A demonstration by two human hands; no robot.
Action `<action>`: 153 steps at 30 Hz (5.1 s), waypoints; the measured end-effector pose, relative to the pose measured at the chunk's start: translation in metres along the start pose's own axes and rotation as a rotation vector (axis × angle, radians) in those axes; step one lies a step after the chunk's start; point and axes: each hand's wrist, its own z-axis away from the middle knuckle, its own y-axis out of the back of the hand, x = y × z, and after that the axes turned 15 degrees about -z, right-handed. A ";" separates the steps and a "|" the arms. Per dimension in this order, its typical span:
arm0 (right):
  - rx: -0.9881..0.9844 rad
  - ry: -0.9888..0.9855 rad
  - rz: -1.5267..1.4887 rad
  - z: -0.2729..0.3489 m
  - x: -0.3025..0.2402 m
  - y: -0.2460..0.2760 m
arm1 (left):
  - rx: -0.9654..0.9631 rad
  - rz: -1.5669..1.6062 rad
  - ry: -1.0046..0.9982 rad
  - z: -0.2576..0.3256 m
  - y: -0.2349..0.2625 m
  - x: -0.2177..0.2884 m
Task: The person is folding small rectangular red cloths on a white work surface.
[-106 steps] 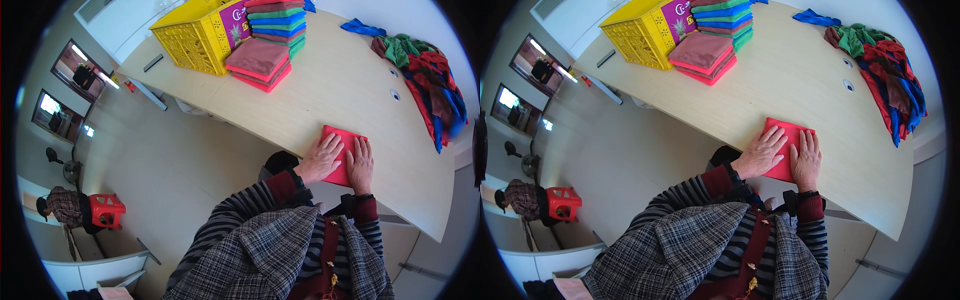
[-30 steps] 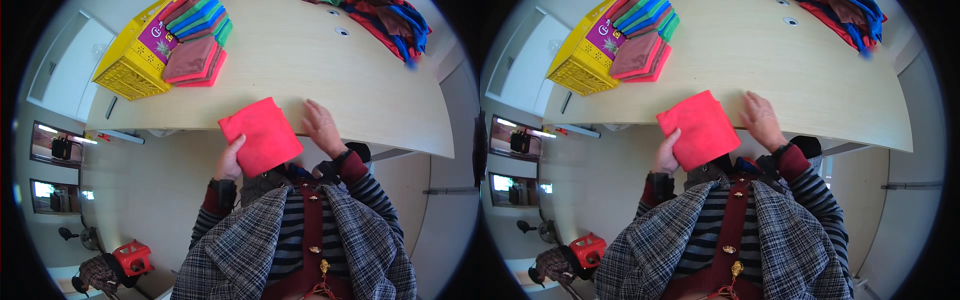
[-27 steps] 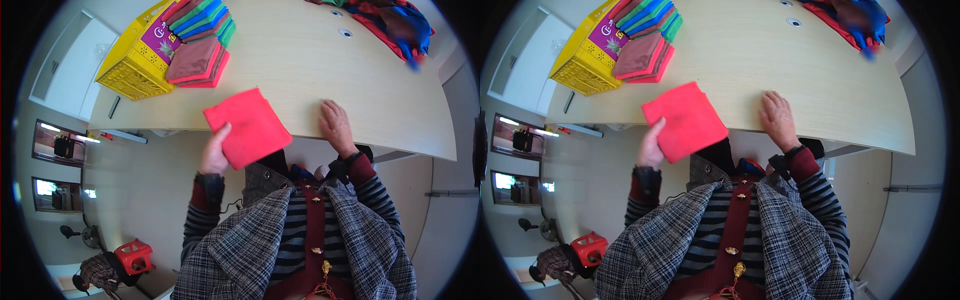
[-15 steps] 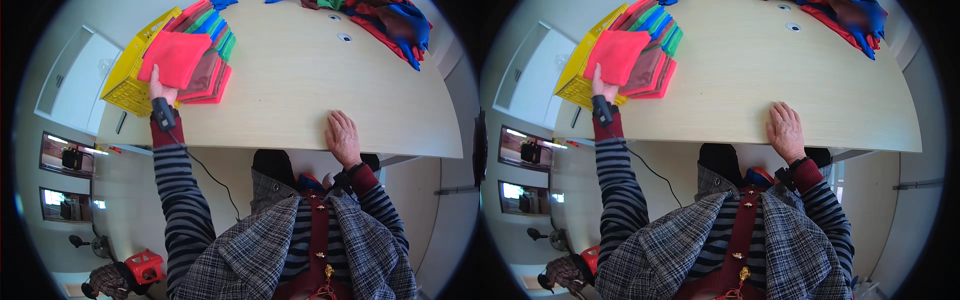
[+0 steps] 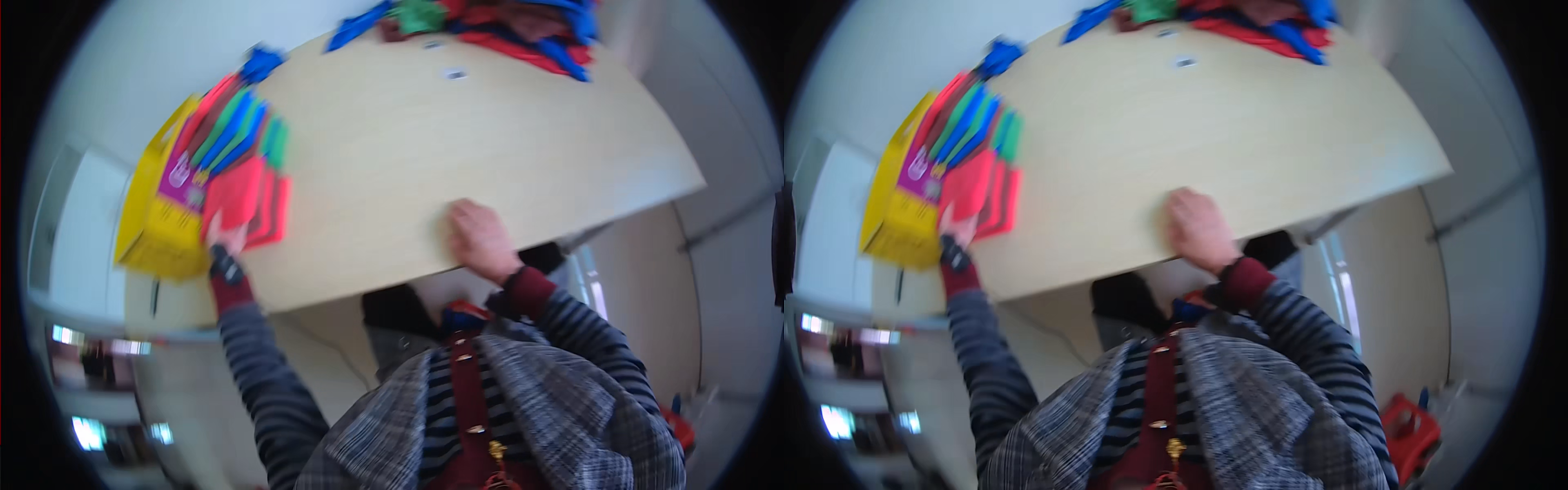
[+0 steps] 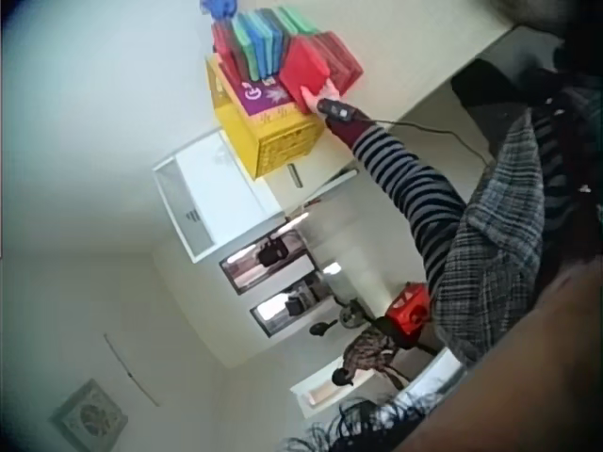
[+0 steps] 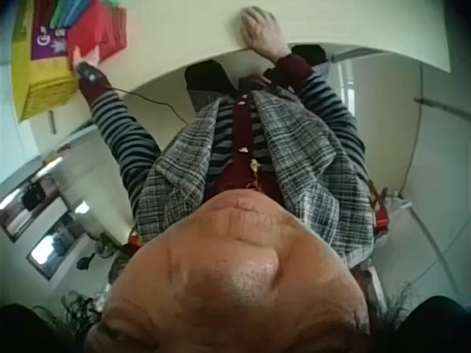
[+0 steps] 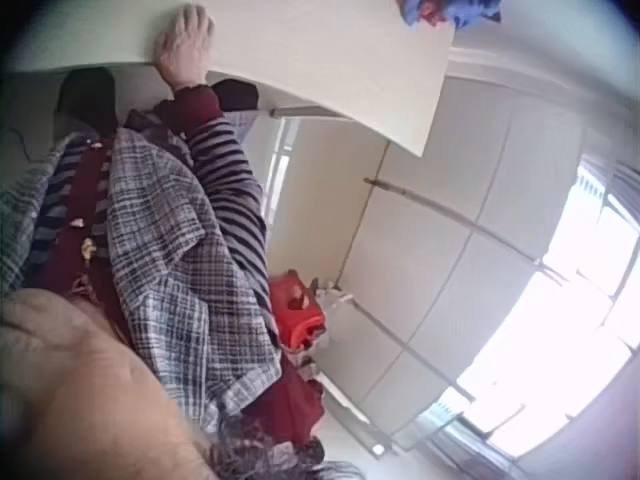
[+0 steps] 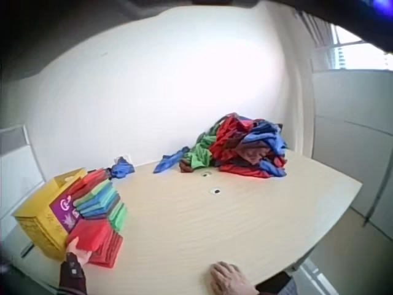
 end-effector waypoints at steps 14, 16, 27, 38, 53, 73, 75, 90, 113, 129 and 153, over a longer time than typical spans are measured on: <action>-0.075 -0.445 -0.207 0.015 0.101 0.230 | 0.160 -1.248 -0.385 0.111 -0.176 -0.286; 0.004 -0.459 -0.081 0.036 0.137 0.305 | 0.110 -1.412 -0.517 0.114 -0.213 -0.313; 0.378 -0.427 0.276 -0.074 0.259 0.461 | 0.065 -1.792 -0.893 0.107 -0.254 -0.347; 0.534 -0.974 -0.117 -0.183 0.427 0.327 | 0.199 -1.925 -0.785 0.097 -0.272 -0.356; -0.072 -0.675 0.686 -0.190 0.489 0.316 | 0.230 -2.014 -0.851 0.094 -0.281 -0.358; 0.467 -0.933 0.055 -0.210 0.484 0.320 | 0.155 -2.104 -0.872 0.089 -0.270 -0.356; 0.400 -0.951 0.093 -0.212 0.490 0.313 | 0.166 -2.116 -0.861 0.090 -0.268 -0.355; -0.196 -0.315 0.066 -0.154 0.335 0.214 | 0.175 -2.078 -0.872 0.095 -0.274 -0.357; 0.113 -0.377 0.488 -0.133 0.295 0.352 | 0.181 -2.045 -0.894 0.099 -0.279 -0.355; 0.108 -0.418 0.536 -0.241 0.393 0.244 | 0.208 -2.114 -0.807 0.094 -0.268 -0.357; -0.280 -0.713 -0.213 -0.030 0.178 0.362 | 0.179 -2.008 -0.939 0.103 -0.274 -0.357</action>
